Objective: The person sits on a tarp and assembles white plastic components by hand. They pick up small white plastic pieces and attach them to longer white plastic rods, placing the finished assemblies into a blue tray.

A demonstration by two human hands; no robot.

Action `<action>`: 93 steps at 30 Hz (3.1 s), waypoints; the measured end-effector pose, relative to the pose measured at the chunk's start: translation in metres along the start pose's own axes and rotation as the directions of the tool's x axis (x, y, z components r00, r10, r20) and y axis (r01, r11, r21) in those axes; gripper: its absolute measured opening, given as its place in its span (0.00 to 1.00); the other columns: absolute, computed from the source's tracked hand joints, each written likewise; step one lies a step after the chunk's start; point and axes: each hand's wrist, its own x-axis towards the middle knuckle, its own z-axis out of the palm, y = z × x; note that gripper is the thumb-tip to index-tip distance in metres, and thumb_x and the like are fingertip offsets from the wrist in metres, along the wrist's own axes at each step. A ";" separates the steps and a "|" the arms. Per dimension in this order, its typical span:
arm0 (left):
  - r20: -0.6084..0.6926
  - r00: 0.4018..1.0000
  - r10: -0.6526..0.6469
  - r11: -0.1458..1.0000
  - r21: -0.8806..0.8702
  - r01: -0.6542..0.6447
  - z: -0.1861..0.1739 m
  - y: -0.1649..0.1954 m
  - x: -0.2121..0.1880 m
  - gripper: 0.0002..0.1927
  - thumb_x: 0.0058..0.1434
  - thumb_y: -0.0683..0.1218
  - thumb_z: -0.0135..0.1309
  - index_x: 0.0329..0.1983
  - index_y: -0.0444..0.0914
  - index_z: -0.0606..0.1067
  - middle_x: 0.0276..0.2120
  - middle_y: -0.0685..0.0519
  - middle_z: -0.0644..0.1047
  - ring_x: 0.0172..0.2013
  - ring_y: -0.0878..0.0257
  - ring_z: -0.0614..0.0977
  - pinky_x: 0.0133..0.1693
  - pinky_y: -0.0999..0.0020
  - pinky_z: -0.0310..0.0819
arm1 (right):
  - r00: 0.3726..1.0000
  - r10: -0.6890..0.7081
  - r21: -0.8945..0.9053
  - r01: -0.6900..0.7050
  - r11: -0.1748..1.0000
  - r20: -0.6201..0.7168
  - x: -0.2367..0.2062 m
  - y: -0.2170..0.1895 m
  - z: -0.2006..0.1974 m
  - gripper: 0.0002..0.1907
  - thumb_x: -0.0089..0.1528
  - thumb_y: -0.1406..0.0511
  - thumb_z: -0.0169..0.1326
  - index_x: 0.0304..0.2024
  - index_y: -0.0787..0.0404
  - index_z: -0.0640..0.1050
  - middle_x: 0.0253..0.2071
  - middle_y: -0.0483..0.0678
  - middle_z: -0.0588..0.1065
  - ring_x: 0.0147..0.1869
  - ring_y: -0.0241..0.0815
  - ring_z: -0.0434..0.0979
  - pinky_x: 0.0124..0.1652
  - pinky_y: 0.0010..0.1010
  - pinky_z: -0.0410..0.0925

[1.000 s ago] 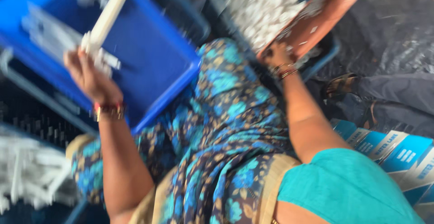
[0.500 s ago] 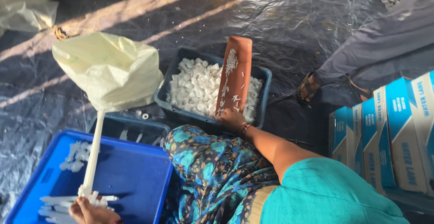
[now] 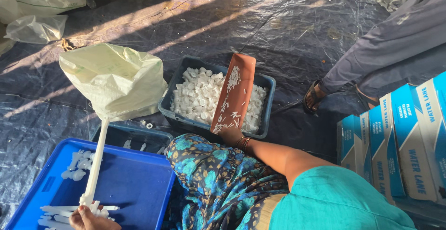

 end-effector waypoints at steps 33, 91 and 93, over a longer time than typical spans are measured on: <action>0.018 0.992 -0.121 0.944 -0.305 0.121 0.005 0.004 -0.010 0.04 0.78 0.44 0.49 0.49 0.39 0.68 0.44 0.54 0.73 0.39 0.66 0.77 0.40 0.71 0.72 | 0.977 0.182 -0.025 -0.186 0.982 -0.107 0.033 0.009 -0.044 0.05 0.59 0.66 0.55 0.33 0.58 0.82 0.38 0.55 0.78 0.42 0.57 0.80 0.42 0.48 0.71; -0.068 0.963 -0.263 0.841 -0.506 0.194 0.068 0.038 -0.054 0.10 0.74 0.49 0.48 0.43 0.37 0.71 0.36 0.57 0.70 0.38 0.70 0.70 0.43 0.71 0.67 | 0.617 -0.718 0.635 0.703 0.320 -0.321 0.088 -0.375 -0.105 0.04 0.67 0.74 0.63 0.41 0.68 0.80 0.38 0.51 0.77 0.38 0.40 0.81 0.39 0.27 0.73; -0.061 0.958 -0.281 0.827 -0.522 0.210 0.068 0.040 -0.055 0.10 0.74 0.49 0.48 0.43 0.37 0.70 0.36 0.58 0.70 0.37 0.70 0.70 0.42 0.71 0.67 | 0.655 -0.697 0.687 0.650 0.324 -0.291 0.088 -0.374 -0.104 0.04 0.68 0.74 0.63 0.42 0.69 0.79 0.38 0.51 0.77 0.38 0.39 0.81 0.39 0.27 0.73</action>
